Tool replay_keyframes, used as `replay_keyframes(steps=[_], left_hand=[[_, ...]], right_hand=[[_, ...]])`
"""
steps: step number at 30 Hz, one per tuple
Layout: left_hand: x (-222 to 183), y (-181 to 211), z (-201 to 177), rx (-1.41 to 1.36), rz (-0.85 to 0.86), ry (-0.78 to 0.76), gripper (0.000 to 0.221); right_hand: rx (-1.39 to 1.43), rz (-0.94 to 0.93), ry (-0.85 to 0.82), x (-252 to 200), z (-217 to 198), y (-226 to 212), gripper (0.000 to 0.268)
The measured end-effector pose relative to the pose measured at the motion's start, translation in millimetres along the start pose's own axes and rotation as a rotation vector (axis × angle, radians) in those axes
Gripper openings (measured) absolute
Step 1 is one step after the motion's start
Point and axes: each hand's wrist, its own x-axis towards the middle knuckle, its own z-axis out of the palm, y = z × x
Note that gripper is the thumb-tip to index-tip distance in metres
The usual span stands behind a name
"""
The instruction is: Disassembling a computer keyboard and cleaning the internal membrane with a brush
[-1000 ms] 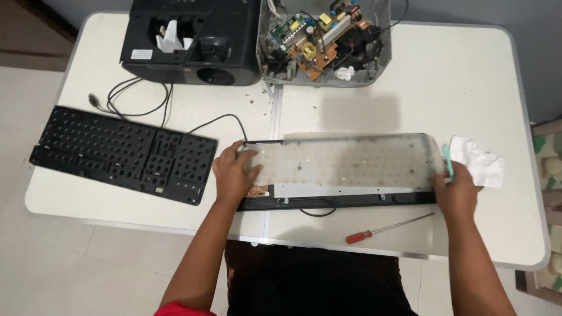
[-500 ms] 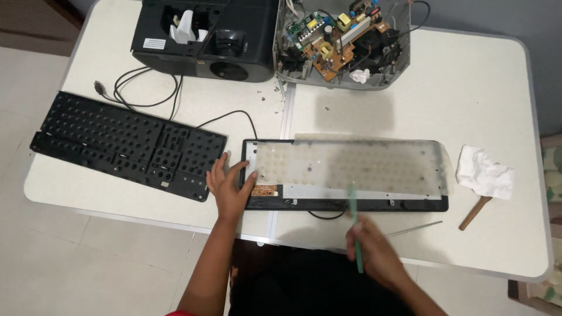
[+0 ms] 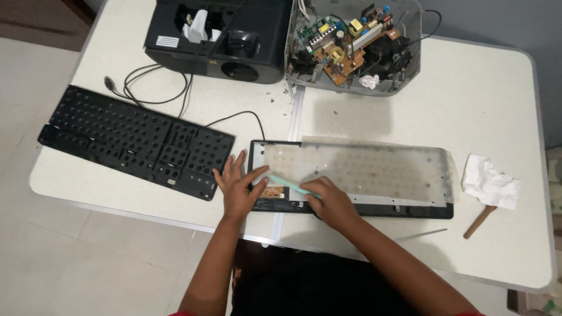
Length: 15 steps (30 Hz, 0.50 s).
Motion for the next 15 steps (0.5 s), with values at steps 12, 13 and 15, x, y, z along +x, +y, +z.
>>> replay_keyframes(steps=[12,13,15], left_hand=[[2.0,-1.4,-0.2,-0.020,-0.046,-0.054,0.033],[2.4,0.7,-1.7,-0.016,-0.044,-0.054,0.033],[2.6,3.8,-5.6,-0.040,-0.049,-0.071,0.033]], right_hand=[[-0.055,-0.009,0.082,27.0,5.6,4.3,0.030],[-0.051,-0.009,0.084,31.9,2.9,1.6,0.030],[-0.111,-0.029,0.123,41.1,-1.4,-4.8,0.027]])
